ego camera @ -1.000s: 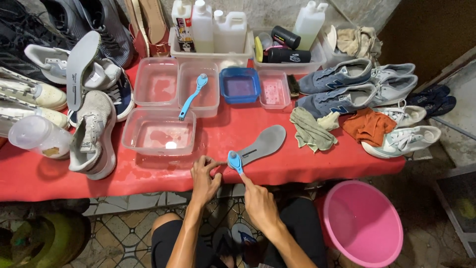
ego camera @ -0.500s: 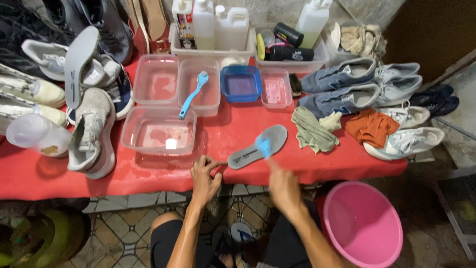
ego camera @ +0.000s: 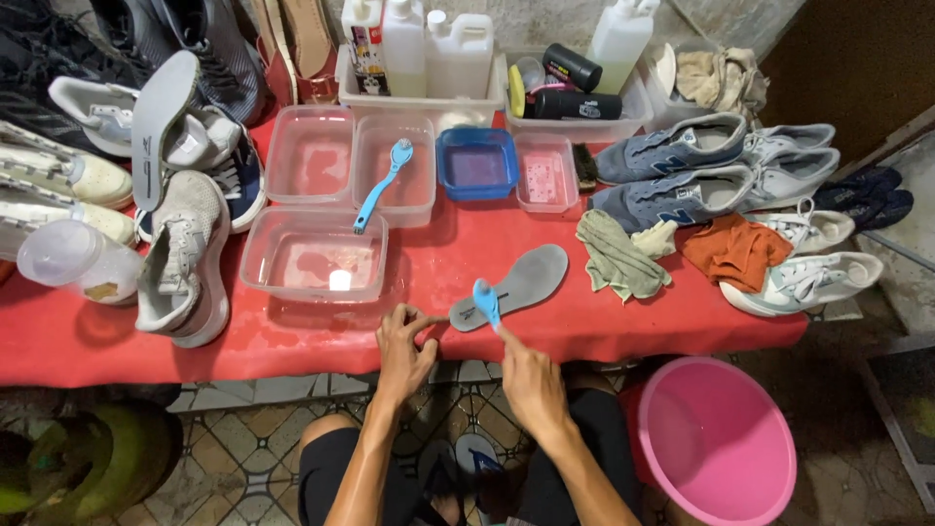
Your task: The person scrubs a gray shoe insole with a blue toothbrush, dipping it into a container of water. They then wipe the insole with an orange cloth and continue scrubbing with the toothbrush.
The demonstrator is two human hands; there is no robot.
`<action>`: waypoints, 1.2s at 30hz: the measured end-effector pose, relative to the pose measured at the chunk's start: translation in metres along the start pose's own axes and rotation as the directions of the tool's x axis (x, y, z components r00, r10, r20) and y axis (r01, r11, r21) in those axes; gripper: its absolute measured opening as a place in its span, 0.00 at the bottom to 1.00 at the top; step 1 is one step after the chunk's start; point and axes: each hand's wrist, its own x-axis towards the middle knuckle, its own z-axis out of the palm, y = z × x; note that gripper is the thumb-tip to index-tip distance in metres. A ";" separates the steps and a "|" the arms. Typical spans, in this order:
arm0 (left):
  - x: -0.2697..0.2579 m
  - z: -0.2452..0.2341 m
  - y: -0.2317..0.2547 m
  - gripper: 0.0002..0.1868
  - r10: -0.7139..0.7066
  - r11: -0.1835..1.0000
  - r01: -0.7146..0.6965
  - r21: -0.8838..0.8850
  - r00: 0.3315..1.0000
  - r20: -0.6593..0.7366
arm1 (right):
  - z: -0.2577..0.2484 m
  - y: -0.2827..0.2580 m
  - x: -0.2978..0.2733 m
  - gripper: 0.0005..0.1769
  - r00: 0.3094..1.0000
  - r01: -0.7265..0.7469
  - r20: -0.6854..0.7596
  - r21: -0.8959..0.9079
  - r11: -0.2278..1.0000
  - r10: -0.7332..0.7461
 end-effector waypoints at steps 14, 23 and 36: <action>0.000 0.000 0.000 0.24 0.025 1.000 -0.025 0.003 1.000 -0.015 | 0.002 -0.021 -0.011 0.28 0.993 0.108 -0.052 0.072 0.992 -0.105; 0.000 0.009 -0.015 0.24 -0.002 0.999 0.002 0.033 1.000 -0.012 | 0.006 -0.025 -0.006 0.28 1.000 0.026 0.013 0.049 0.998 -0.027; -0.001 0.005 -0.006 0.24 0.013 1.000 -0.012 0.028 1.000 -0.029 | 0.005 -0.031 -0.031 0.29 0.996 -0.046 0.075 0.045 0.998 0.043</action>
